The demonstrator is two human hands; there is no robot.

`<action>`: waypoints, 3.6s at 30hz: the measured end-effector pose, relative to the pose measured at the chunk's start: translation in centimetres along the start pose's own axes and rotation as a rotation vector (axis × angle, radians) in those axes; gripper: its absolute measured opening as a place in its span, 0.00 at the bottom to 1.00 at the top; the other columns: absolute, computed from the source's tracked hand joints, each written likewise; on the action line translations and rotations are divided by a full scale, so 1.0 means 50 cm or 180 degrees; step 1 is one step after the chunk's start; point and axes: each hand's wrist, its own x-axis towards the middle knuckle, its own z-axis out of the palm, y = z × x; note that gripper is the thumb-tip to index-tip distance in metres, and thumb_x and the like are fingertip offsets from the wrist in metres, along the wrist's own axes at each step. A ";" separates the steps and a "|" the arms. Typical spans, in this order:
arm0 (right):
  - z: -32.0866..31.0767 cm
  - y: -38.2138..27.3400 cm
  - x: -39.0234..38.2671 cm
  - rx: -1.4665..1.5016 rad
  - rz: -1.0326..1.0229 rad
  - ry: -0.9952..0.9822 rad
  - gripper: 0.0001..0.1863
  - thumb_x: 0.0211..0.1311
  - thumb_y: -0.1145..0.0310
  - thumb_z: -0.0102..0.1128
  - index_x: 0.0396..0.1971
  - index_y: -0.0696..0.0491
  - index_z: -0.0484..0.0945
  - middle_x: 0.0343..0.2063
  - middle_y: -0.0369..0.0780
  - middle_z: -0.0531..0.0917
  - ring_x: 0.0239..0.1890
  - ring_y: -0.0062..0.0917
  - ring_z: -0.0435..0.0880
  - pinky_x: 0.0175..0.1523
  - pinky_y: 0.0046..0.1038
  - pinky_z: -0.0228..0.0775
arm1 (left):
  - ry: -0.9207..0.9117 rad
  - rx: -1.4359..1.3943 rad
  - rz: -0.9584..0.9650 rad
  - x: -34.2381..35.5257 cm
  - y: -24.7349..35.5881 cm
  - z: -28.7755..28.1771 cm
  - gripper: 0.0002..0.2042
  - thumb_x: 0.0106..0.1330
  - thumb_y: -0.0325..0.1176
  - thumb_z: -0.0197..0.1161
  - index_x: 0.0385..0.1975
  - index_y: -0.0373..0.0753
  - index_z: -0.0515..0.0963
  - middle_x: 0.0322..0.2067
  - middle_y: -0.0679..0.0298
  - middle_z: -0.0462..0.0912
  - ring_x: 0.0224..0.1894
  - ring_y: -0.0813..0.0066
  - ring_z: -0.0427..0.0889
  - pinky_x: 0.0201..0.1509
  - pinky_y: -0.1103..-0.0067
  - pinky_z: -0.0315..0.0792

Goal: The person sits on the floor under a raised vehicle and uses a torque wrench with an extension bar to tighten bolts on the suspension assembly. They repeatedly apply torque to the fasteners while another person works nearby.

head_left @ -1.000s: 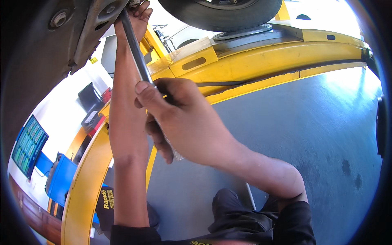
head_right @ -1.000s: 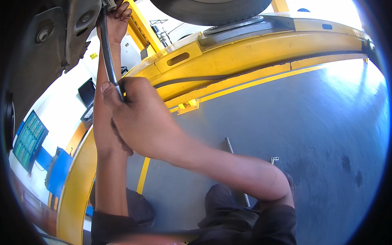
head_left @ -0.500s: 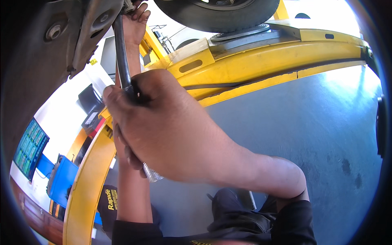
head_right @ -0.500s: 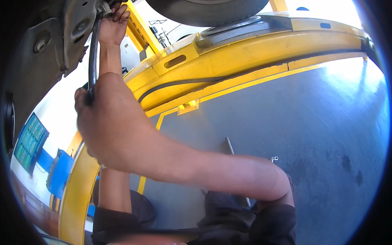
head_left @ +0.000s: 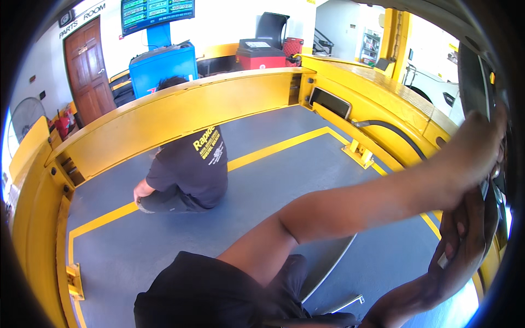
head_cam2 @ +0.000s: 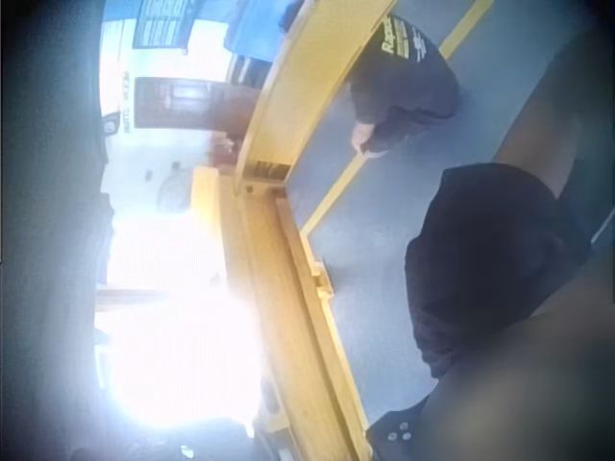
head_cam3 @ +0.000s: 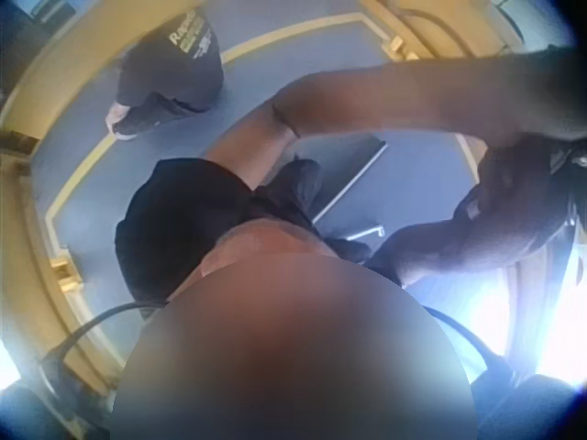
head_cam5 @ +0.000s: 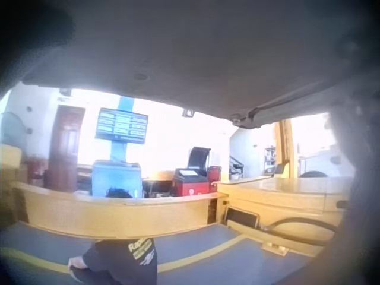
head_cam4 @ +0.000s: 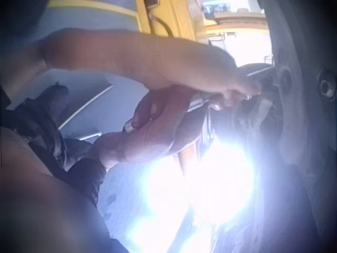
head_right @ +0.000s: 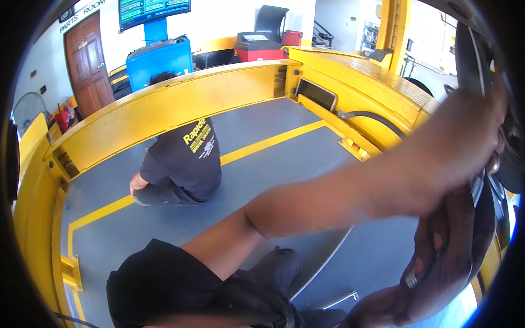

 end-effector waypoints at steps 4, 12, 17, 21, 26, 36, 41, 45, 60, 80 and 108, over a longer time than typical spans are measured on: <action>-0.061 0.140 0.066 0.0056 -0.0064 -0.0162 0.24 0.79 0.64 0.54 0.68 0.59 0.71 0.43 0.40 0.78 0.38 0.19 0.75 0.40 0.22 0.66 | 0.0247 0.0708 0.0785 0.027 -0.076 -0.030 0.21 0.86 0.49 0.42 0.41 0.35 0.68 0.31 0.56 0.75 0.34 0.61 0.74 0.42 0.65 0.70; -0.167 0.379 0.240 -0.0845 -0.0071 -0.1231 0.27 0.84 0.60 0.50 0.72 0.60 0.68 0.53 0.43 0.82 0.48 0.21 0.80 0.50 0.23 0.72 | 0.0861 0.2769 0.1990 0.149 -0.227 -0.176 0.18 0.86 0.47 0.43 0.48 0.34 0.67 0.25 0.50 0.75 0.29 0.46 0.77 0.37 0.56 0.68; -0.276 0.477 0.262 -0.2481 -0.1207 -0.0721 0.32 0.84 0.49 0.46 0.71 0.61 0.68 0.65 0.53 0.77 0.69 0.44 0.74 0.73 0.46 0.60 | 0.1356 0.2875 0.1700 0.133 -0.250 -0.151 0.18 0.86 0.44 0.45 0.57 0.32 0.65 0.24 0.46 0.78 0.29 0.44 0.82 0.35 0.53 0.73; -0.319 0.523 0.245 -0.4708 -0.2243 -0.0288 0.31 0.79 0.50 0.49 0.67 0.62 0.73 0.64 0.53 0.78 0.64 0.48 0.76 0.68 0.49 0.63 | 0.1486 0.3233 0.1434 0.119 -0.260 -0.139 0.19 0.85 0.39 0.49 0.60 0.27 0.64 0.19 0.48 0.79 0.22 0.45 0.83 0.26 0.55 0.75; -0.311 0.514 0.236 -0.4451 -0.2365 -0.0448 0.22 0.72 0.57 0.57 0.53 0.61 0.78 0.50 0.49 0.83 0.49 0.44 0.78 0.54 0.46 0.66 | 0.2023 0.4254 0.1769 0.109 -0.269 -0.136 0.19 0.81 0.36 0.53 0.58 0.24 0.69 0.21 0.44 0.81 0.22 0.46 0.85 0.26 0.59 0.79; -0.281 0.482 0.214 -0.4605 -0.2152 -0.0295 0.22 0.73 0.55 0.58 0.55 0.56 0.79 0.49 0.44 0.83 0.51 0.41 0.79 0.60 0.46 0.67 | 0.2362 0.4688 0.1848 0.101 -0.269 -0.140 0.19 0.79 0.36 0.56 0.57 0.23 0.73 0.23 0.43 0.81 0.23 0.46 0.85 0.27 0.59 0.78; -0.281 0.471 0.212 -0.4683 -0.1985 -0.0417 0.24 0.77 0.51 0.56 0.57 0.56 0.79 0.52 0.45 0.84 0.56 0.40 0.80 0.65 0.46 0.68 | 0.2492 0.4653 0.1846 0.070 -0.276 -0.145 0.18 0.81 0.38 0.55 0.54 0.25 0.75 0.23 0.46 0.83 0.24 0.48 0.86 0.28 0.60 0.78; -0.282 0.472 0.214 -0.4702 -0.2034 -0.0392 0.26 0.78 0.49 0.55 0.57 0.58 0.79 0.52 0.46 0.84 0.57 0.40 0.81 0.65 0.47 0.68 | 0.2424 0.4490 0.1929 0.056 -0.274 -0.147 0.18 0.82 0.41 0.53 0.50 0.26 0.75 0.24 0.44 0.83 0.26 0.44 0.86 0.30 0.58 0.80; -0.274 0.474 0.209 -0.4835 -0.2053 -0.0127 0.36 0.78 0.37 0.50 0.58 0.59 0.80 0.56 0.50 0.83 0.60 0.45 0.81 0.68 0.50 0.68 | 0.0687 0.1479 0.1009 0.021 -0.250 -0.192 0.31 0.75 0.67 0.55 0.37 0.38 0.67 0.21 0.69 0.67 0.15 0.86 0.67 0.14 0.82 0.60; -0.267 0.479 0.229 -0.4704 -0.1644 0.0054 0.35 0.73 0.37 0.55 0.59 0.56 0.82 0.55 0.49 0.85 0.58 0.44 0.83 0.68 0.51 0.66 | 0.1618 0.3272 0.2545 0.046 -0.280 -0.198 0.19 0.85 0.41 0.50 0.34 0.30 0.68 0.18 0.45 0.75 0.20 0.43 0.76 0.27 0.56 0.65; -0.263 0.548 0.263 -0.4367 -0.2606 0.0866 0.27 0.83 0.49 0.48 0.37 0.53 0.89 0.35 0.38 0.89 0.38 0.32 0.86 0.48 0.37 0.71 | 0.1801 0.3852 0.2741 0.232 -0.364 -0.336 0.21 0.85 0.40 0.48 0.55 0.21 0.67 0.27 0.36 0.80 0.33 0.37 0.81 0.38 0.53 0.74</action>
